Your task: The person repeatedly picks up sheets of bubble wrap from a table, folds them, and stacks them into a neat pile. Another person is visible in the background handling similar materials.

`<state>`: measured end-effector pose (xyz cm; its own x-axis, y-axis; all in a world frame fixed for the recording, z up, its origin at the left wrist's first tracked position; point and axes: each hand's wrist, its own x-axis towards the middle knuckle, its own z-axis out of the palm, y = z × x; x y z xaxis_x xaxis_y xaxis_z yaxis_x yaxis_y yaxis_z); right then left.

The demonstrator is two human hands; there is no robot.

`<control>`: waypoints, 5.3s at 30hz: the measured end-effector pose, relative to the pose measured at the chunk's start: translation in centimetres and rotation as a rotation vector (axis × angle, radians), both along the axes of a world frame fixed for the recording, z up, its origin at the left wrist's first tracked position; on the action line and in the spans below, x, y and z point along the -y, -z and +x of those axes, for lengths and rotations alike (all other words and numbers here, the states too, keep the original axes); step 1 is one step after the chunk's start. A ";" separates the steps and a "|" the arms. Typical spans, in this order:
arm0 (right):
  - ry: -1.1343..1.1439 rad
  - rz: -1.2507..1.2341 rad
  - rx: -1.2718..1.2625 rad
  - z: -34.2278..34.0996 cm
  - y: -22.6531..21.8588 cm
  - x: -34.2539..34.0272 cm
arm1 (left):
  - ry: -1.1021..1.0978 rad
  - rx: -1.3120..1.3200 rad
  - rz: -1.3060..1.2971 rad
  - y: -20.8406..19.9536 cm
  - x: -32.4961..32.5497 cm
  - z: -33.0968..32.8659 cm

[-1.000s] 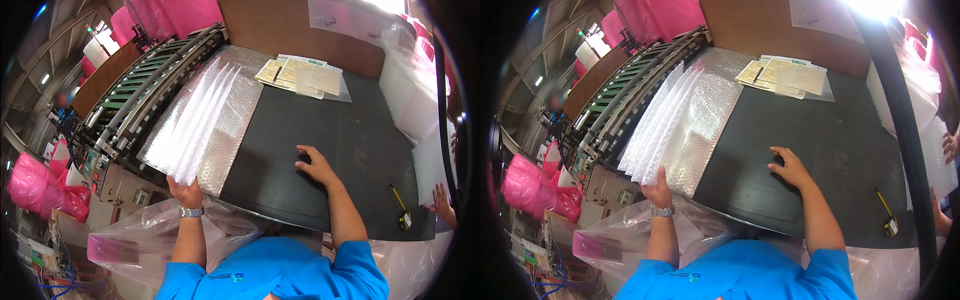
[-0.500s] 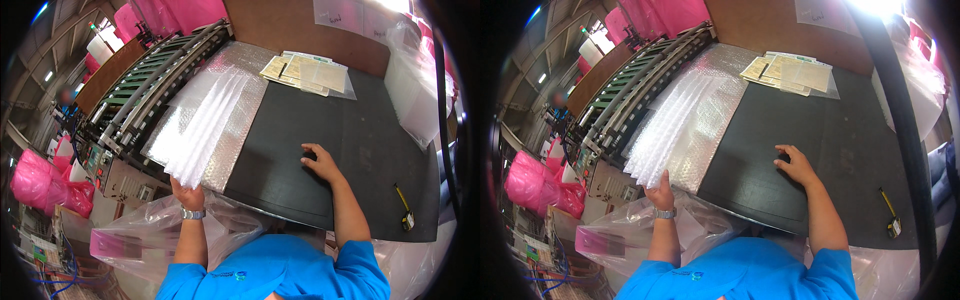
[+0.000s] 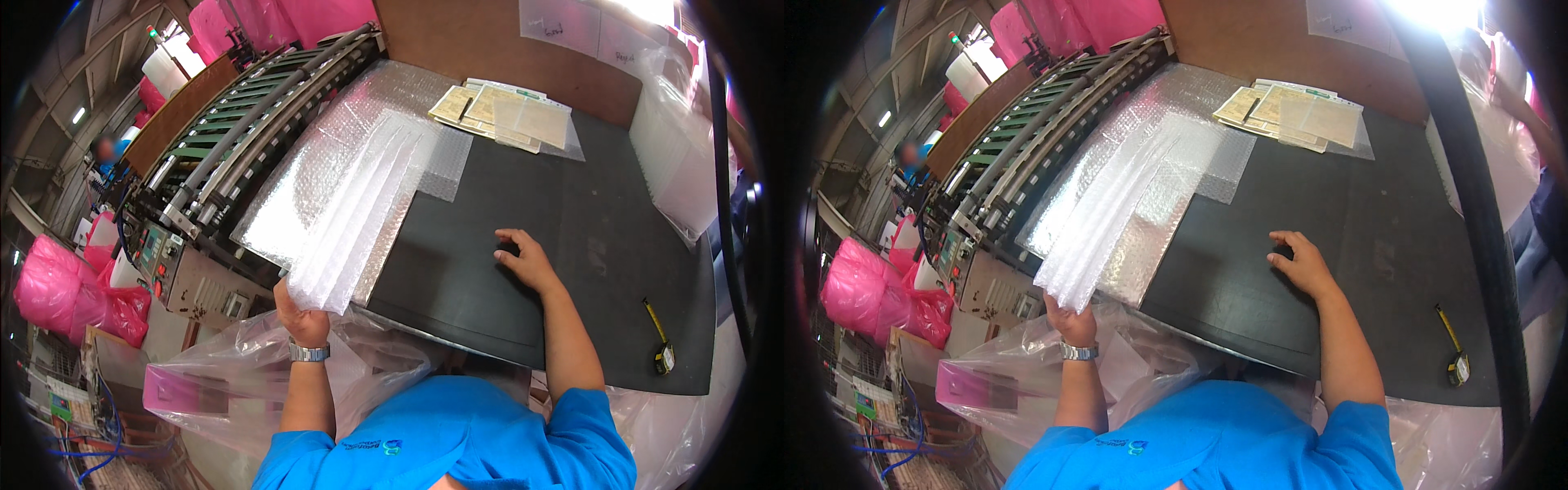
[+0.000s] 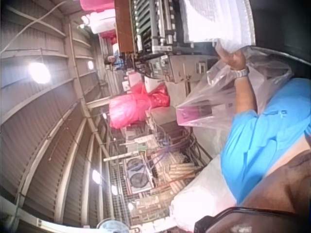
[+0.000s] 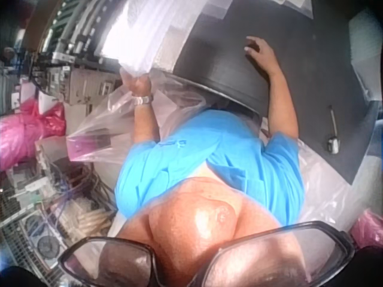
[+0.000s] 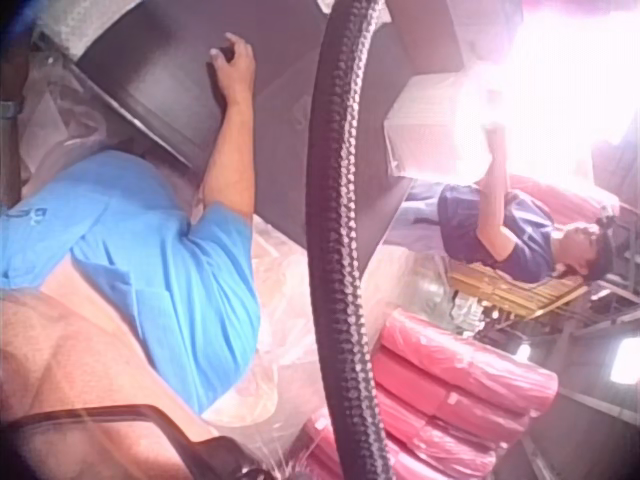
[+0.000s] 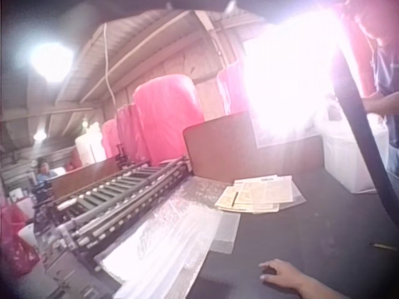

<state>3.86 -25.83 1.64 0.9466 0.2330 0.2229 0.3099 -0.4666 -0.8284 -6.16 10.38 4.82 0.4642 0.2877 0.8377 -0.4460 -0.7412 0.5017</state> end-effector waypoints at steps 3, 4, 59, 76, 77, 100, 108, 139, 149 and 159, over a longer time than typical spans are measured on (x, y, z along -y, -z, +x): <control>0.000 0.002 -0.005 -0.2 -0.3 -0.1 | -0.092 0.009 0.115 -0.7 0.0 -0.3; 0.000 0.002 -0.008 -0.2 -0.5 -0.1 | -0.099 0.016 0.133 -0.7 -0.2 -0.4; 0.665 -0.380 0.487 3.5 -1.1 6.6 | 0.374 -0.580 0.179 4.4 10.1 3.4; 0.203 -0.519 0.244 7.5 1.6 -9.0 | 0.391 -0.507 0.195 5.0 10.1 3.2; 0.207 -0.501 0.239 7.1 1.8 -8.4 | 0.399 -0.512 0.188 5.1 10.1 3.1; 0.455 0.160 0.216 4.7 2.8 -0.7 | 0.028 -0.735 0.712 5.0 10.6 13.4; 0.174 0.970 -0.431 4.4 0.9 1.1 | 0.051 -0.476 0.542 4.7 10.7 13.0; 0.166 1.120 -0.430 4.9 1.8 1.5 | 0.078 -0.446 -0.218 2.0 0.3 20.4; 0.147 1.170 -0.460 4.6 1.4 1.7 | 0.096 -0.395 -0.108 2.1 1.4 19.6; 0.145 1.188 -0.459 4.8 2.0 1.9 | -0.455 -0.355 0.191 0.8 3.0 18.6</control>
